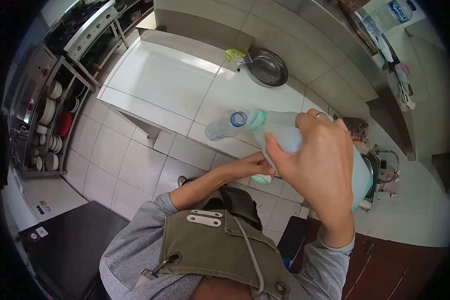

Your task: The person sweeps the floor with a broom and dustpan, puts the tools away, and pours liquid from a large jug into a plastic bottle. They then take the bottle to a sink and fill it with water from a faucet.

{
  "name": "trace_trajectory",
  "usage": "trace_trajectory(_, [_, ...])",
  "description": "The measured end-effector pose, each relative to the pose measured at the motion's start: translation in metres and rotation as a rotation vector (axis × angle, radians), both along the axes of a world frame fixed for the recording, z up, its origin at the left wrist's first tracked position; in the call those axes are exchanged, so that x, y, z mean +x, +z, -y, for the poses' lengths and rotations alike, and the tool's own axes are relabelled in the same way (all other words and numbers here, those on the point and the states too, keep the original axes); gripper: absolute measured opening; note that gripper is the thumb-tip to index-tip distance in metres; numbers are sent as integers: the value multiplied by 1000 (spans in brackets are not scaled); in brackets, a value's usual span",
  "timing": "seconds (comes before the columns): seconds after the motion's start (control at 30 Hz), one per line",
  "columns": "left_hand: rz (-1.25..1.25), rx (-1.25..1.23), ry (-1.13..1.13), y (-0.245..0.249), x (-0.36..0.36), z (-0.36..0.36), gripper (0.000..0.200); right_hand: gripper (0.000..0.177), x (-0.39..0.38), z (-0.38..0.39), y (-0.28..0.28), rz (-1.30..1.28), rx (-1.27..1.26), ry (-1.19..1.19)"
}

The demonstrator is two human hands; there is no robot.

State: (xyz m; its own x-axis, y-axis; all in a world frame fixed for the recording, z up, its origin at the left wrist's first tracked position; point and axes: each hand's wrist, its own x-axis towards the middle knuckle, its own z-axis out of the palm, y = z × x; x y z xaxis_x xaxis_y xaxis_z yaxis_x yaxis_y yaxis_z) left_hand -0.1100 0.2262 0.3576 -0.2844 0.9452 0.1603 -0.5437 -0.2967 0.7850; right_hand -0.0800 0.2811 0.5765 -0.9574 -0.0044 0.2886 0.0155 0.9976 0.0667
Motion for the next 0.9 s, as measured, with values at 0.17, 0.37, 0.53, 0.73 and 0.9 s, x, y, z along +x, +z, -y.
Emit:
trace_trajectory(0.17, [30,7,21,-10,2,-8,50,34,-7,5,1,32,4,22])
trace_trajectory(0.37, [97,108,-5,-20,4,-16,51,33,-14,10,2,89,42,39])
trace_trajectory(0.53, [118,124,27,-17,5,-17,46,33,-17,17,5,108,54,54])
trace_trajectory(0.73, [79,165,50,-16,7,-22,41,31,-21,20,6,111,113,125])
trace_trajectory(0.9, [83,158,54,-9,8,-22,44,31,-23,24,10,148,129,89])
